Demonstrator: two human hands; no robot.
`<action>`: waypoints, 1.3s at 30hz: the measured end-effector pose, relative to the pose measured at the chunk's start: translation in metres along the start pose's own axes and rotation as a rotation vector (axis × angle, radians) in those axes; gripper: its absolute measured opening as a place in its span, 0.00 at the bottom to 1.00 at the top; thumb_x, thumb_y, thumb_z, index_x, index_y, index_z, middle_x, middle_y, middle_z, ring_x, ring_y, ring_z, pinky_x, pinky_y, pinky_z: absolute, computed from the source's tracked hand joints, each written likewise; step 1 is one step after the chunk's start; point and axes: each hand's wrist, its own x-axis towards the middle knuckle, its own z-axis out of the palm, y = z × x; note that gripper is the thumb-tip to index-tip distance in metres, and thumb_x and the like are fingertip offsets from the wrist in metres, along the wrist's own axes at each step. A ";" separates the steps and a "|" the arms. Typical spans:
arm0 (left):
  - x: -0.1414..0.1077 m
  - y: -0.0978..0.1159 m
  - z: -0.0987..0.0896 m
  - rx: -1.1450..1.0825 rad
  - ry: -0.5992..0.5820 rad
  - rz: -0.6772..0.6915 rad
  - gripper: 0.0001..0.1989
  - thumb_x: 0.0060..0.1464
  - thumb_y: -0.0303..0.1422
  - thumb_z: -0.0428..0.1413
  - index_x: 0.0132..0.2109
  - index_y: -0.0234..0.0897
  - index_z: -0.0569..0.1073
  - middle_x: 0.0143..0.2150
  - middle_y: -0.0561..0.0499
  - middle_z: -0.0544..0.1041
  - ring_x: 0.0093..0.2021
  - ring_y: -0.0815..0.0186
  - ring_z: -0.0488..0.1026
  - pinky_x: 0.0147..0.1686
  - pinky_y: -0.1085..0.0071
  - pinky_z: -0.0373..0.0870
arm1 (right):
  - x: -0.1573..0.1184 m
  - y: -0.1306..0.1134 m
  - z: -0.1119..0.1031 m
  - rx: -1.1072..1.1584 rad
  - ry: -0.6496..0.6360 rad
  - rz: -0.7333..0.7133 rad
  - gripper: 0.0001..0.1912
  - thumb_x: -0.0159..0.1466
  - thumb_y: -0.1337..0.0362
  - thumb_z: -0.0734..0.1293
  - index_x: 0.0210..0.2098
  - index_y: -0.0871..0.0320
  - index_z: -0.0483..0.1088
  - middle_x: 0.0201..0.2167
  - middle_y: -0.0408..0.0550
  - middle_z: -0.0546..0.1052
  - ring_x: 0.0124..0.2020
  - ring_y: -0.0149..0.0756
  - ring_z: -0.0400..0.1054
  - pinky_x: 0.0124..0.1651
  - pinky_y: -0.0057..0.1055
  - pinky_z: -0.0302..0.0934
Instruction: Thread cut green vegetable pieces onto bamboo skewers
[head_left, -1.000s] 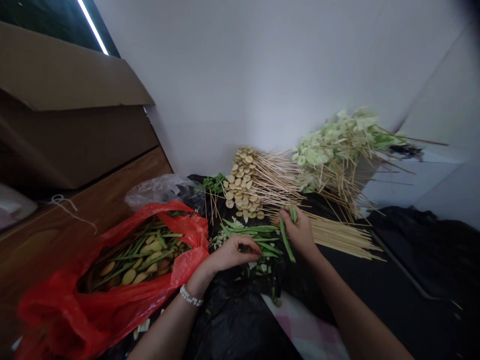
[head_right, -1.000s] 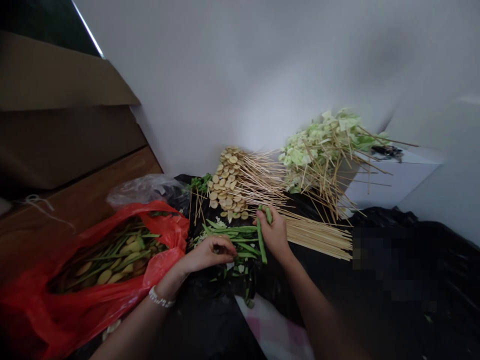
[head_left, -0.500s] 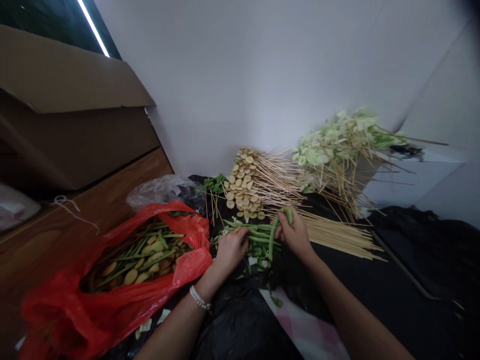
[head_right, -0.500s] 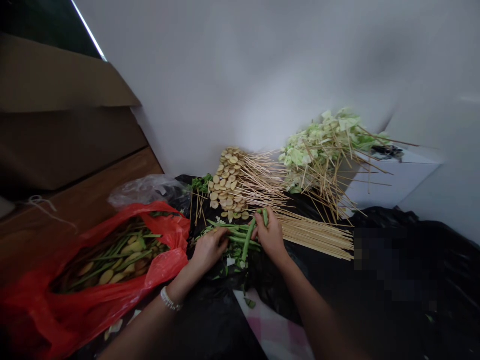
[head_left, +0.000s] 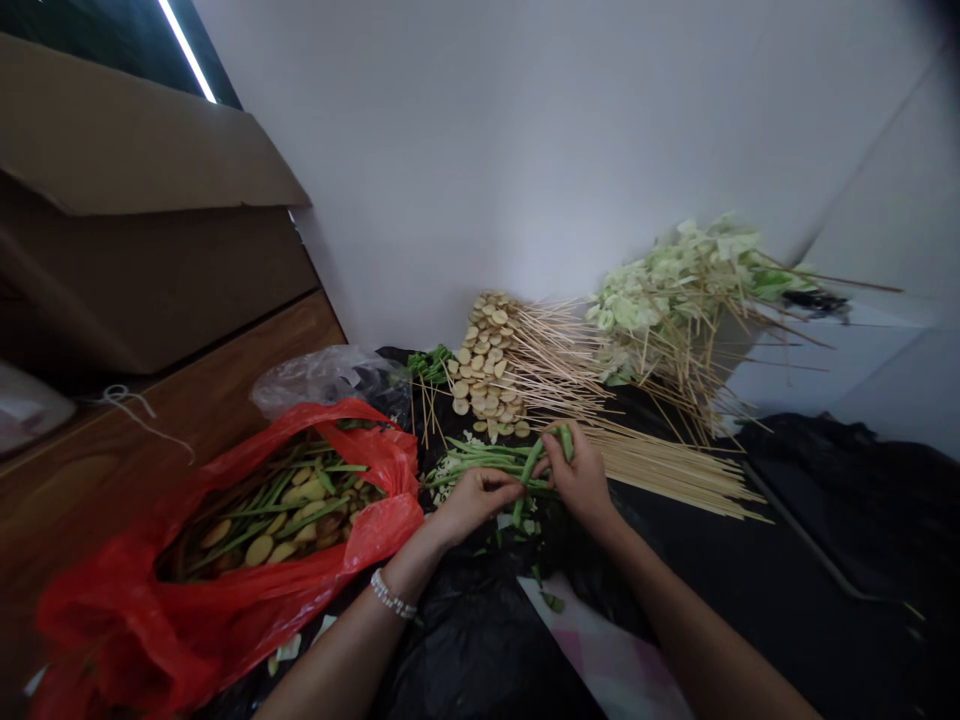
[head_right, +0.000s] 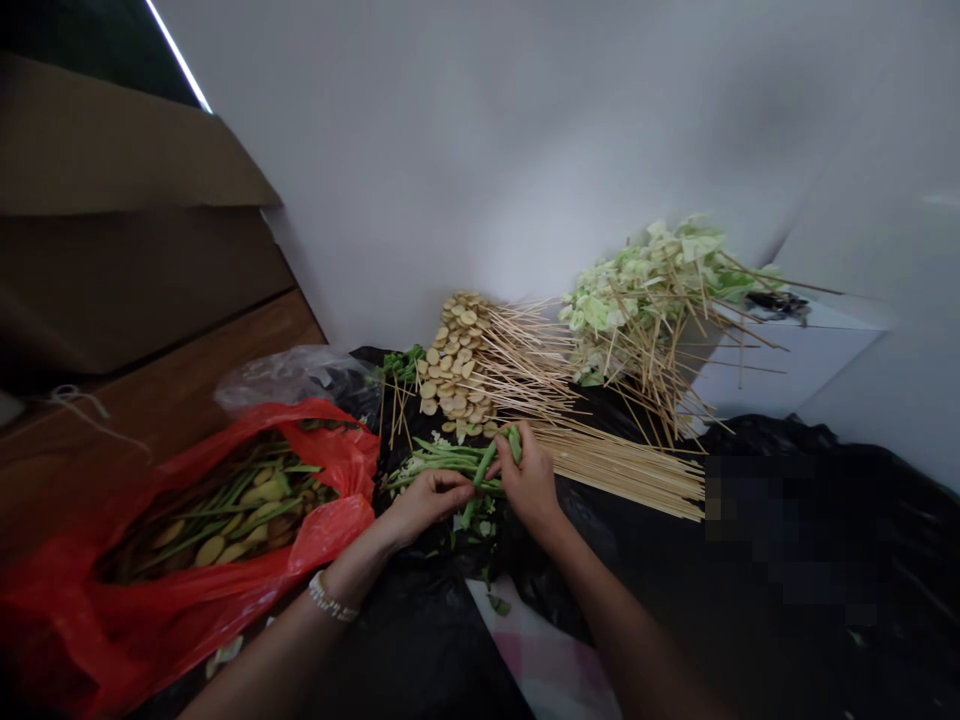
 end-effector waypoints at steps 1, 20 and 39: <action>0.000 0.000 0.000 -0.007 0.007 0.003 0.21 0.46 0.48 0.60 0.31 0.30 0.77 0.16 0.58 0.60 0.18 0.75 0.51 0.20 0.74 0.45 | -0.001 -0.002 0.000 -0.040 -0.002 -0.026 0.11 0.65 0.52 0.59 0.39 0.53 0.62 0.16 0.37 0.70 0.14 0.31 0.64 0.21 0.26 0.58; 0.005 0.019 -0.013 -1.003 0.228 -0.003 0.14 0.41 0.33 0.67 0.31 0.31 0.71 0.25 0.56 0.67 0.24 0.77 0.64 0.20 0.82 0.60 | -0.001 -0.001 0.010 0.334 -0.143 0.166 0.12 0.58 0.54 0.65 0.30 0.55 0.60 0.16 0.36 0.70 0.09 0.22 0.52 0.12 0.22 0.41; 0.003 0.015 -0.018 -0.551 0.361 0.114 0.17 0.39 0.40 0.67 0.28 0.30 0.72 0.20 0.57 0.66 0.16 0.81 0.49 0.16 0.79 0.41 | 0.005 0.000 0.003 0.291 -0.082 0.194 0.12 0.55 0.55 0.66 0.30 0.56 0.61 0.16 0.36 0.72 0.08 0.22 0.52 0.12 0.21 0.43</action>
